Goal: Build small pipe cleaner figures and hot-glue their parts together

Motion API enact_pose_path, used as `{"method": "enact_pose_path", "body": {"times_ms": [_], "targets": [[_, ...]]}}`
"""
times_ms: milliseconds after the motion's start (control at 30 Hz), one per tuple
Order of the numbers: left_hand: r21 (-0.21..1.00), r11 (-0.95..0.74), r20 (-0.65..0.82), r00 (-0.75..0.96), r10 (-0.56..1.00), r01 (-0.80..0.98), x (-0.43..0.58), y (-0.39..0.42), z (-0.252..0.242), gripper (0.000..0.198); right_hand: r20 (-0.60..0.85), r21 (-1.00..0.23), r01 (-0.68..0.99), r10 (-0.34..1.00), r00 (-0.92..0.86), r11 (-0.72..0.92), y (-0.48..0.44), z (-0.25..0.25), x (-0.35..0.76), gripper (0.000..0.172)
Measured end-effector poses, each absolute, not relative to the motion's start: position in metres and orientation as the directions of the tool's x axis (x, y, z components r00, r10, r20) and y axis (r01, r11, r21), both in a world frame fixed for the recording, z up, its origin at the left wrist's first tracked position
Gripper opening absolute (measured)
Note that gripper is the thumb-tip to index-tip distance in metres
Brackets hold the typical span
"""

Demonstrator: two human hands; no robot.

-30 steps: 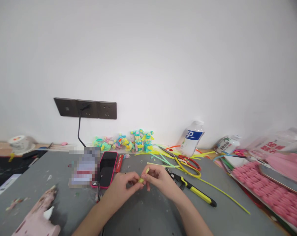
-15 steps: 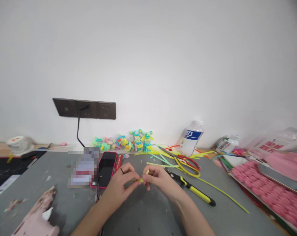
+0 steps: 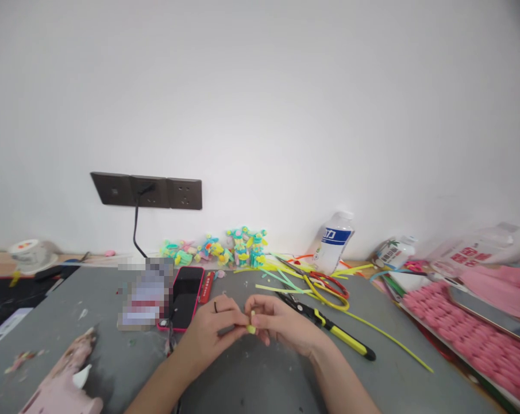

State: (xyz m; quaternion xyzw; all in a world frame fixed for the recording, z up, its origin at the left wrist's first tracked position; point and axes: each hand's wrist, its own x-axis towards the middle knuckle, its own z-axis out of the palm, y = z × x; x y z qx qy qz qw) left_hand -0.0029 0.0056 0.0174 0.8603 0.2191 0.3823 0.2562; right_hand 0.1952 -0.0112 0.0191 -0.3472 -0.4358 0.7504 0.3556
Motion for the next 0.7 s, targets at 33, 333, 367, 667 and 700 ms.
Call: {"method": "enact_pose_path", "body": {"times_ms": [33, 333, 367, 667, 700], "targets": [[0.59, -0.788, 0.564, 0.608, 0.559, 0.177, -0.003, 0.0058, 0.0173, 0.017, -0.215, -0.9, -0.224, 0.828, -0.519, -0.374, -0.0113, 0.0191, 0.1952, 0.037], [0.656, -0.738, 0.555, 0.563, 0.612, 0.157, -0.0023, 0.0044, 0.0152, 0.011, -0.237, -0.871, -0.245, 0.802, -0.548, -0.425, -0.0126, 0.0171, 0.1935, 0.04], [0.686, -0.71, 0.537, 0.551, 0.639, 0.155, -0.002, 0.0041, 0.0152, 0.009, -0.218, -0.87, -0.268, 0.811, -0.543, -0.413, -0.0126, 0.0175, 0.1929, 0.038], [0.804, -0.531, 0.364, 0.485, 0.795, 0.268, -0.001, 0.0018, 0.0184, 0.017, -0.113, -0.9, -0.331, 0.886, -0.45, -0.283, -0.0123, 0.0219, 0.1885, 0.038], [0.795, -0.547, 0.373, 0.499, 0.782, 0.263, -0.001, 0.0018, 0.0191, 0.017, -0.106, -0.904, -0.333, 0.896, -0.431, -0.267, -0.0122, 0.0218, 0.1877, 0.039]]}}
